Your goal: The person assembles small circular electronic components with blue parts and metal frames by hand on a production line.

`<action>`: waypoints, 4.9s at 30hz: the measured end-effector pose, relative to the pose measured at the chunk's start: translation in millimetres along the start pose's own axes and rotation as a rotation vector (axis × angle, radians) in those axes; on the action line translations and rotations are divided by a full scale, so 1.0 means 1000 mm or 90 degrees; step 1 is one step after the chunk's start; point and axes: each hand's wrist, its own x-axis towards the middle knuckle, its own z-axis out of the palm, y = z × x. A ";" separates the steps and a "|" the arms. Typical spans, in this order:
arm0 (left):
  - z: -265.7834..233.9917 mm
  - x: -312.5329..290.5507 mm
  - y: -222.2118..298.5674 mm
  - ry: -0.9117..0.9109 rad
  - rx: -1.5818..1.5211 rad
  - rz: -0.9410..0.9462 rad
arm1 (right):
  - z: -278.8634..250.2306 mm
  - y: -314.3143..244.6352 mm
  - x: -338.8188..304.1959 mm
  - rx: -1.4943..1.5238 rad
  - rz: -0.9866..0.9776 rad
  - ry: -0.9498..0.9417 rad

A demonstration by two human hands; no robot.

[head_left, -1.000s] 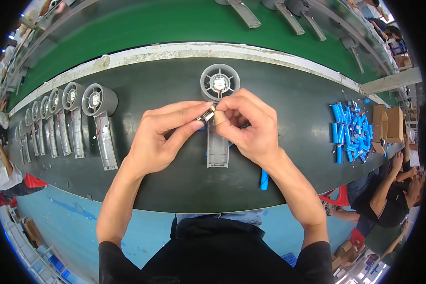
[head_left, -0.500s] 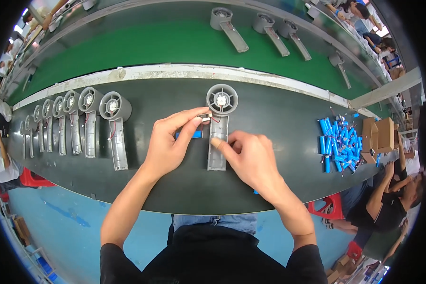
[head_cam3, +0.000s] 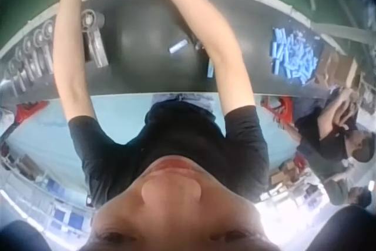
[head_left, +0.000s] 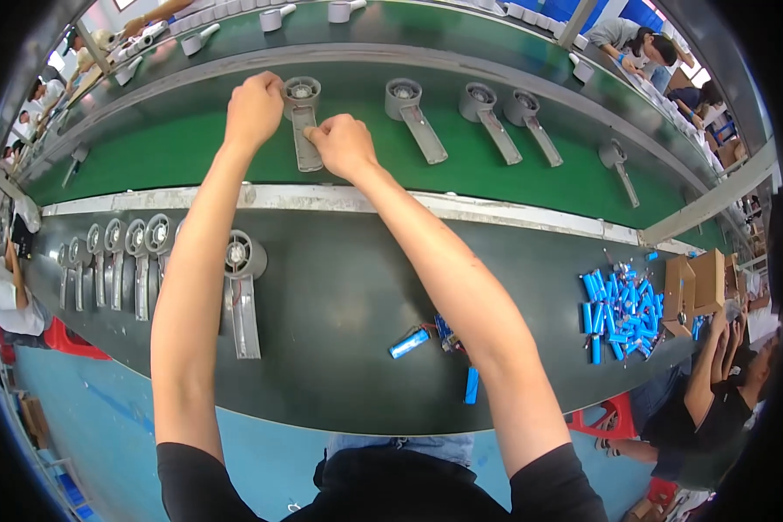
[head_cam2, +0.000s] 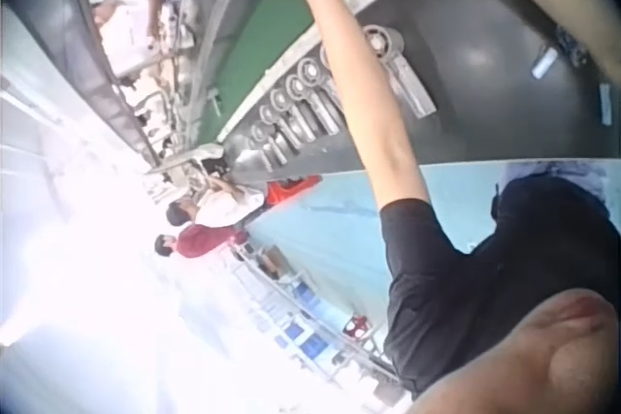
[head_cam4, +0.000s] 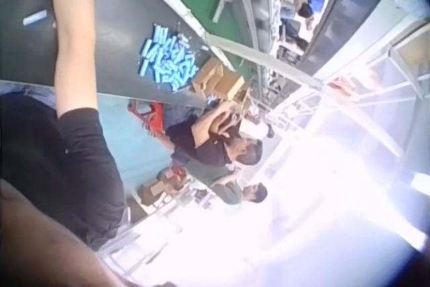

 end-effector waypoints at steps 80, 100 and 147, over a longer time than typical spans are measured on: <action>-0.019 -0.244 0.106 -0.220 -0.209 0.229 | -0.095 0.021 -0.241 -0.150 -0.242 0.054; -0.031 -0.245 0.091 -0.269 -0.487 0.031 | -0.086 0.014 -0.247 0.132 -0.048 0.059; -0.027 -0.254 0.097 -0.256 -0.454 0.118 | -0.093 0.010 -0.248 0.376 0.127 -0.070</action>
